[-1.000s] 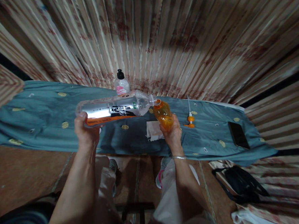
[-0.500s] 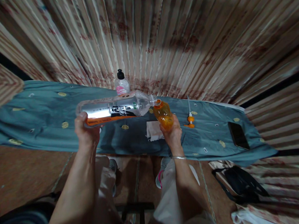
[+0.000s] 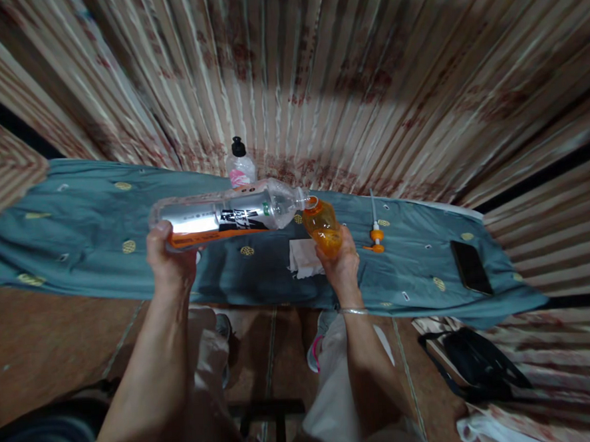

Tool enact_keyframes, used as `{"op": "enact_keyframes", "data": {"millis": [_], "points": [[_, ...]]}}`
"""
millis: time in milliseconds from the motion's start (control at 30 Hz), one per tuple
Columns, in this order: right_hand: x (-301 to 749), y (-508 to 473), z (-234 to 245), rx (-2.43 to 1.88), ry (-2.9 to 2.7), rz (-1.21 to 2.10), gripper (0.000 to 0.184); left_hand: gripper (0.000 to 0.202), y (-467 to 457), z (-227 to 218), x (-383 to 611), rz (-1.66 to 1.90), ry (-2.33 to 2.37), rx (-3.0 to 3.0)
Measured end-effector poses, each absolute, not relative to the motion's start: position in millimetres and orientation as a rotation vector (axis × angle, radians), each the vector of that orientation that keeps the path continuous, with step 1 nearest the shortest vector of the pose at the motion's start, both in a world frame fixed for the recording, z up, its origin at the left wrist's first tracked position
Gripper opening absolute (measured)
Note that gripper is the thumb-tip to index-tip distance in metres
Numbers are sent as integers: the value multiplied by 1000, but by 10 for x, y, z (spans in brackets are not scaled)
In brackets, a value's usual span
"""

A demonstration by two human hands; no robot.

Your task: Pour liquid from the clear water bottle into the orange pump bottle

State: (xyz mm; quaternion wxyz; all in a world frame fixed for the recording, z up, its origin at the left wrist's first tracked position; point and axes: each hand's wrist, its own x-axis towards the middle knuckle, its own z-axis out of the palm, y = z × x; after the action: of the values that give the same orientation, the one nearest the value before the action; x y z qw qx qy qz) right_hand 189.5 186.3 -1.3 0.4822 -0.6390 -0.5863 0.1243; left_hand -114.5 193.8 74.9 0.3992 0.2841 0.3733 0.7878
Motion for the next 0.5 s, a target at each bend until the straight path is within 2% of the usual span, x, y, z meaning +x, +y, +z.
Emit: {"op": "enact_keyframes", "data": {"millis": [333, 500], "points": [[1872, 1862, 7, -1604, -1455, 242, 60, 54, 1939, 727, -1175, 2004, 944, 697], [1886, 1869, -16, -1613, -1457, 237, 65, 48, 1929, 750, -1169, 1999, 920, 761]]}}
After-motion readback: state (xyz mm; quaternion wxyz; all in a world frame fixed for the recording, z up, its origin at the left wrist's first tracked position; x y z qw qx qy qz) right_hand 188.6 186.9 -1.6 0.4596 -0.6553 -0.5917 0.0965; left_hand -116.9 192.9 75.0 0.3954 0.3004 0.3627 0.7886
